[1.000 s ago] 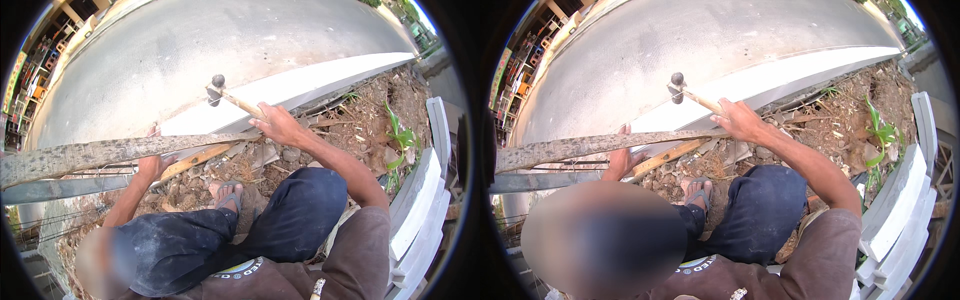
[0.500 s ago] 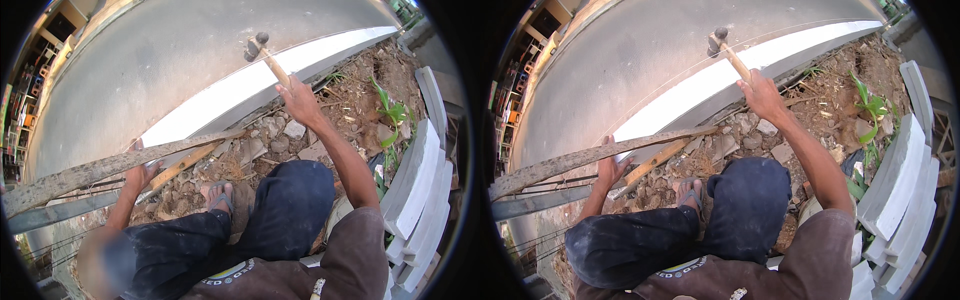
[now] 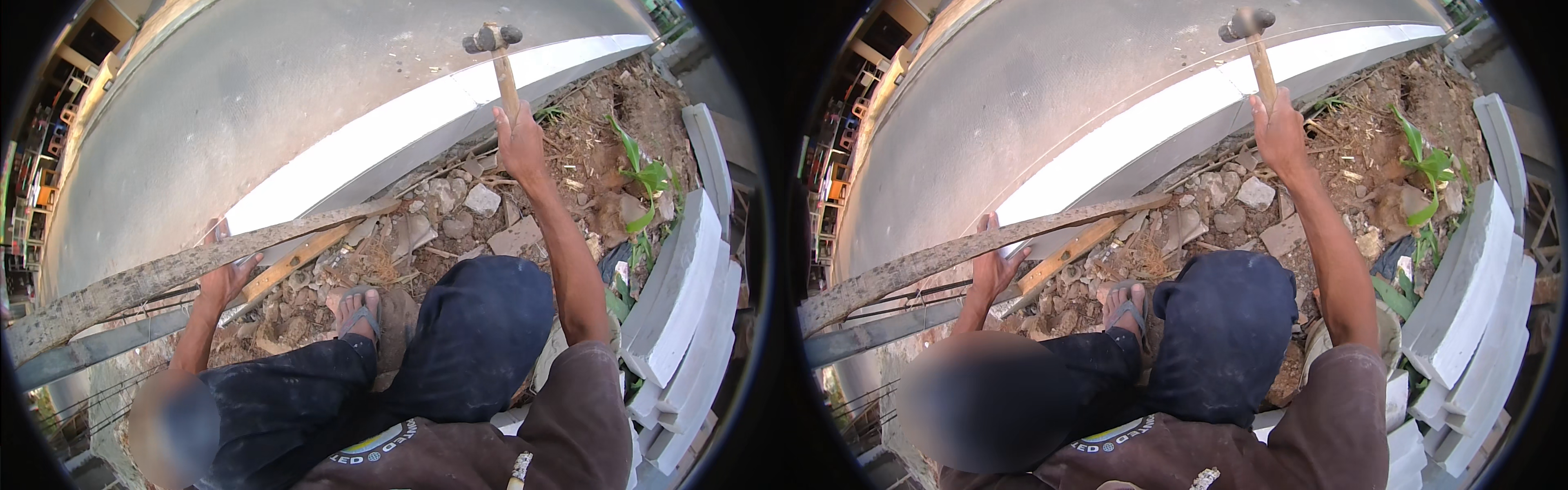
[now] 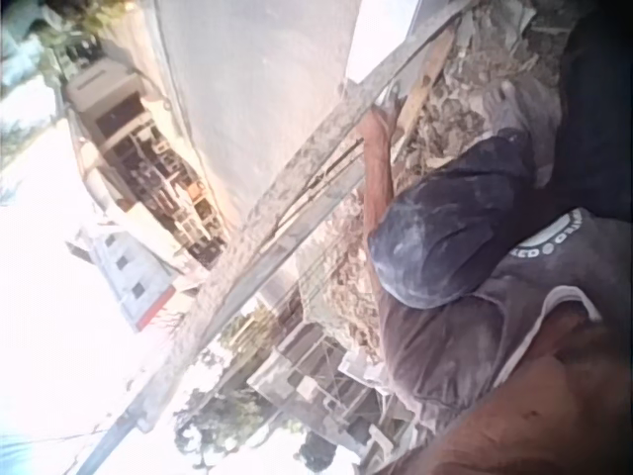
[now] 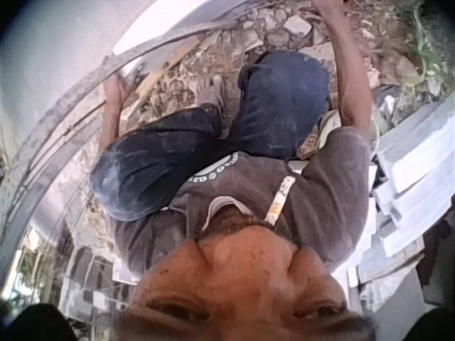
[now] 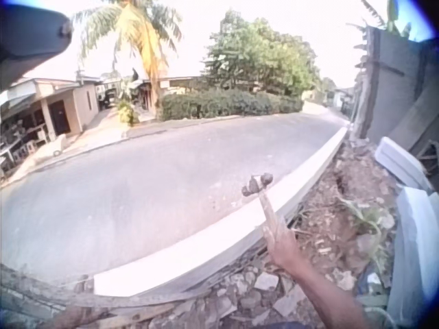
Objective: The person applies mortar to the back of white rectangular tiles using a trowel and places them along a curb. They use a rubber mallet to tap the tiles into position and a tape measure to check dimensions. The person also retrieves a hand saw from a nearby room.
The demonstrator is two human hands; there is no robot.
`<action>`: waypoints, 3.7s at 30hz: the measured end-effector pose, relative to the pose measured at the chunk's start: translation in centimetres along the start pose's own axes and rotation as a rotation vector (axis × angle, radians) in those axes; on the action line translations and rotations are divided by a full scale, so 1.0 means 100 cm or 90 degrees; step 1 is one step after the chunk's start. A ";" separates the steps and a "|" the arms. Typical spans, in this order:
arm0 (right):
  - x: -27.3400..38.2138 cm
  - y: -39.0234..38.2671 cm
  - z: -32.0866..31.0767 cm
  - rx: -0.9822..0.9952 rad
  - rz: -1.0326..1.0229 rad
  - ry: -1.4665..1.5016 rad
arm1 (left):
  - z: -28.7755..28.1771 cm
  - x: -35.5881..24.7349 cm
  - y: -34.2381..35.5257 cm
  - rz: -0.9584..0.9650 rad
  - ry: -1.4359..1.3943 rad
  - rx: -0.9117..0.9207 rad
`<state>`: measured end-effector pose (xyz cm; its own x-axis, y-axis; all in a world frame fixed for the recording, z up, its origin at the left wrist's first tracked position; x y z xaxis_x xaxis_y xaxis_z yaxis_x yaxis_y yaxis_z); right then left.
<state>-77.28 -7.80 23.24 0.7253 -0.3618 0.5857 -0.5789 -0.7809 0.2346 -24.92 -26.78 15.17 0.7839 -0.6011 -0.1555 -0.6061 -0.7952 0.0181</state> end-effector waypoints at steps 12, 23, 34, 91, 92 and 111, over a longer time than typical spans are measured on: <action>-0.024 -0.002 0.029 0.099 -0.075 -0.110 | 0.010 -0.007 0.004 0.006 0.014 0.014; 0.062 -0.026 0.078 0.175 -0.280 -0.039 | 0.010 -0.015 0.015 -0.095 0.019 0.199; 0.153 -0.029 0.123 0.352 -0.340 0.031 | 0.022 0.009 0.000 -0.030 0.059 0.167; 0.191 -0.032 0.098 0.242 -0.273 0.251 | 0.014 0.020 -0.007 -0.140 -0.012 0.282; 0.167 -0.035 0.098 0.234 -0.252 0.200 | 0.012 0.014 -0.003 -0.121 -0.004 0.248; -0.012 -0.024 0.059 0.188 -0.058 -0.111 | 0.004 -0.017 0.001 -0.084 -0.057 0.033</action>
<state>-74.59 -8.49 17.43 0.8368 -0.3448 0.4253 -0.3943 -0.9185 0.0310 -26.33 -25.83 15.05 0.8436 -0.4797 -0.2413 -0.5061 -0.8605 -0.0586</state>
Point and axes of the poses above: each hand's wrist, its own y-axis towards the middle knuckle, its own z-axis out of the palm, x = y × z, the point moved 8 cm from there along y, towards the middle knuckle, and after that the axes turned 6 degrees about -z, right-handed, at the moved point
